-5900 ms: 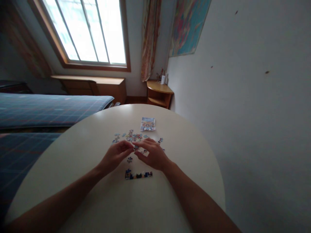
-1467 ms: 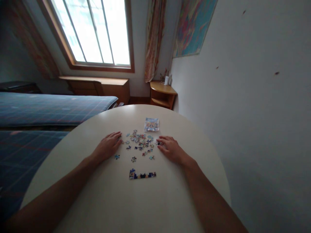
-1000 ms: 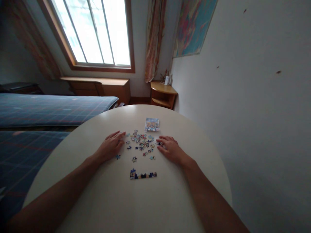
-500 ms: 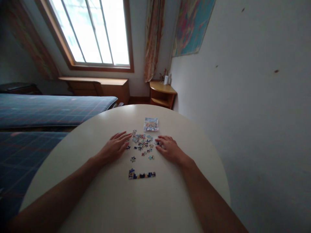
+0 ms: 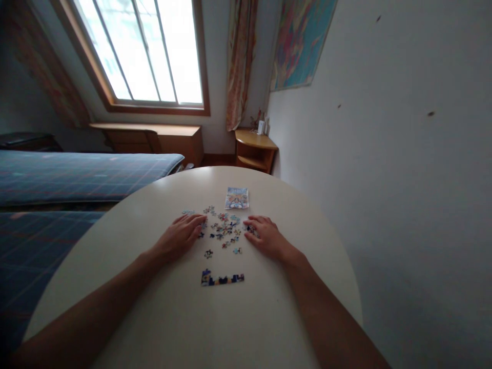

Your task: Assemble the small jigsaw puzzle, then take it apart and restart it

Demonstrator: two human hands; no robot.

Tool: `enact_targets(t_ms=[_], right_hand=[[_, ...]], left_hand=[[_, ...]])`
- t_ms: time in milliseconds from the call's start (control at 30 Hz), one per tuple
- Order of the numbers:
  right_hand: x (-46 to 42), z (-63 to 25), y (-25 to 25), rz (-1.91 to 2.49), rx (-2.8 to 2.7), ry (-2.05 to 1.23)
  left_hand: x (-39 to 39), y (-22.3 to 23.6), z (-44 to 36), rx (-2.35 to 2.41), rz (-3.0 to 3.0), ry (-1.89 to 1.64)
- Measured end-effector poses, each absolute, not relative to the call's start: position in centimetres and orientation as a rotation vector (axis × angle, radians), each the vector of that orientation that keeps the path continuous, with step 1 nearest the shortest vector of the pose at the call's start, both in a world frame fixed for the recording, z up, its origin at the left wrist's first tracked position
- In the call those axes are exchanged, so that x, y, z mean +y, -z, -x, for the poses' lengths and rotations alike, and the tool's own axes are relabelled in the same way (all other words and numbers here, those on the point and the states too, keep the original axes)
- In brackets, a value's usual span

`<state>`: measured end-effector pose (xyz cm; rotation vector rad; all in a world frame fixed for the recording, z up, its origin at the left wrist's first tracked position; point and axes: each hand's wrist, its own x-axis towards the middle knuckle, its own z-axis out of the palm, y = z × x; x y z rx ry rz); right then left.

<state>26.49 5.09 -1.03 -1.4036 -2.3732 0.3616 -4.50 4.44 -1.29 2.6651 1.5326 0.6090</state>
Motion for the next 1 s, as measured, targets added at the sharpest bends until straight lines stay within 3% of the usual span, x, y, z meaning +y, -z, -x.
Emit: enact_targets(t_ms=[700, 1000], right_hand=[[5.21, -26.53, 1.26, 1.404, -2.376, -0.352], [5.22, -26.56, 1.37, 1.394, -2.363, -0.360]], left_hand=[[4.80, 1.84, 5.20, 1.754, -2.624, -0.575], [4.45, 1.50, 4.70, 1.514, -2.662, -0.600]])
